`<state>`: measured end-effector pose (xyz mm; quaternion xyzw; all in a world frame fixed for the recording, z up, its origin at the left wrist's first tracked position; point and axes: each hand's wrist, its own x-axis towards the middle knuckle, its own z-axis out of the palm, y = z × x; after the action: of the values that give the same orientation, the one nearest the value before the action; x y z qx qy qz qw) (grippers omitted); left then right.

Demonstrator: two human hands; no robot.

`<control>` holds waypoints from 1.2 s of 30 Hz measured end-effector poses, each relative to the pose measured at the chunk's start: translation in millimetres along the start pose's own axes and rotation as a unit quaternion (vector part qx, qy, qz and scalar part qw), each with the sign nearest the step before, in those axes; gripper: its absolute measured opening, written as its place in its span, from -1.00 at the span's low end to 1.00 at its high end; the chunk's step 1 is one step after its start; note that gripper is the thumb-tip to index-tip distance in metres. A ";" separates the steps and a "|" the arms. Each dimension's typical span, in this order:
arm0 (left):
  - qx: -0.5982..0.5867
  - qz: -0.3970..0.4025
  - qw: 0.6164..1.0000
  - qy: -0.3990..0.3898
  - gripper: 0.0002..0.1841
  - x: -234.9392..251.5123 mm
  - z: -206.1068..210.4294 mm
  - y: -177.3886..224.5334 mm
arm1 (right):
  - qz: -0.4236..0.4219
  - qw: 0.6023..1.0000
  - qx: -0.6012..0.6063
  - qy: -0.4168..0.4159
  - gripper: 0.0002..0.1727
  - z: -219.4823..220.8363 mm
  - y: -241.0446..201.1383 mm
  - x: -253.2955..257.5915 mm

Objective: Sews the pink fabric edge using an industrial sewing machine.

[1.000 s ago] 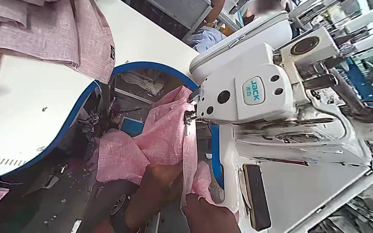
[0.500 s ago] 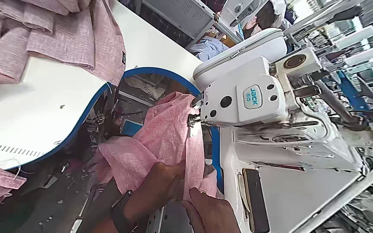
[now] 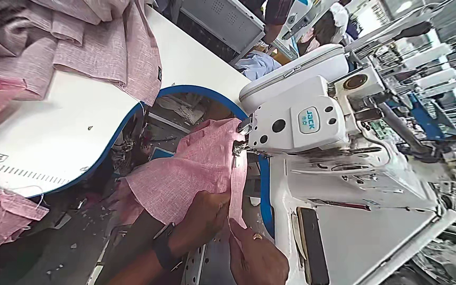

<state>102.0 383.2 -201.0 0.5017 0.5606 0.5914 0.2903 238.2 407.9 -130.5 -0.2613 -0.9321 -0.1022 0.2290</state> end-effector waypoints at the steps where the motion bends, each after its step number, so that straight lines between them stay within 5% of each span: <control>1: 0.005 -0.002 1.000 0.003 -0.75 0.2 0.6 1.2 | -0.003 1.000 -0.003 0.014 -0.76 3.5 1.0 0.2; 12: 0.076 0.093 0.978 0.172 -0.72 0.3 23.6 -9.4 | 0.074 0.970 0.186 0.135 -0.80 53.4 15.7 5.0; 21: 0.210 0.100 0.952 0.201 -0.79 33.1 24.7 -8.9 | 0.122 0.971 0.196 0.061 -0.72 65.3 22.9 22.6; 26: 0.103 0.025 0.993 0.053 -0.62 43.7 -18.9 -28.4 | 0.106 0.974 0.195 0.050 -0.67 55.0 21.0 27.6; 28: 0.131 -0.062 0.989 -0.035 -0.36 58.2 -53.6 -91.0 | 0.001 0.962 0.272 0.024 -0.73 12.4 -5.1 30.8; 30: 0.206 -0.081 0.960 -0.173 -0.56 57.7 -80.4 -130.9 | -0.175 0.915 0.354 -0.083 -0.77 -46.2 -50.8 16.5; 32: 0.249 -0.043 0.939 -0.234 -0.70 69.7 -117.7 -66.9 | -0.317 0.881 0.302 -0.181 -0.79 -52.1 -76.0 24.1; 36: 0.076 0.186 0.978 -0.062 -0.74 7.2 -168.2 89.1 | -0.251 0.895 0.235 -0.286 -0.71 39.9 -40.3 98.6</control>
<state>-35.4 309.2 -91.9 0.6533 0.4815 0.5588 0.1708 127.0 429.7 -120.8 0.0247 -0.9889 0.1445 -0.0258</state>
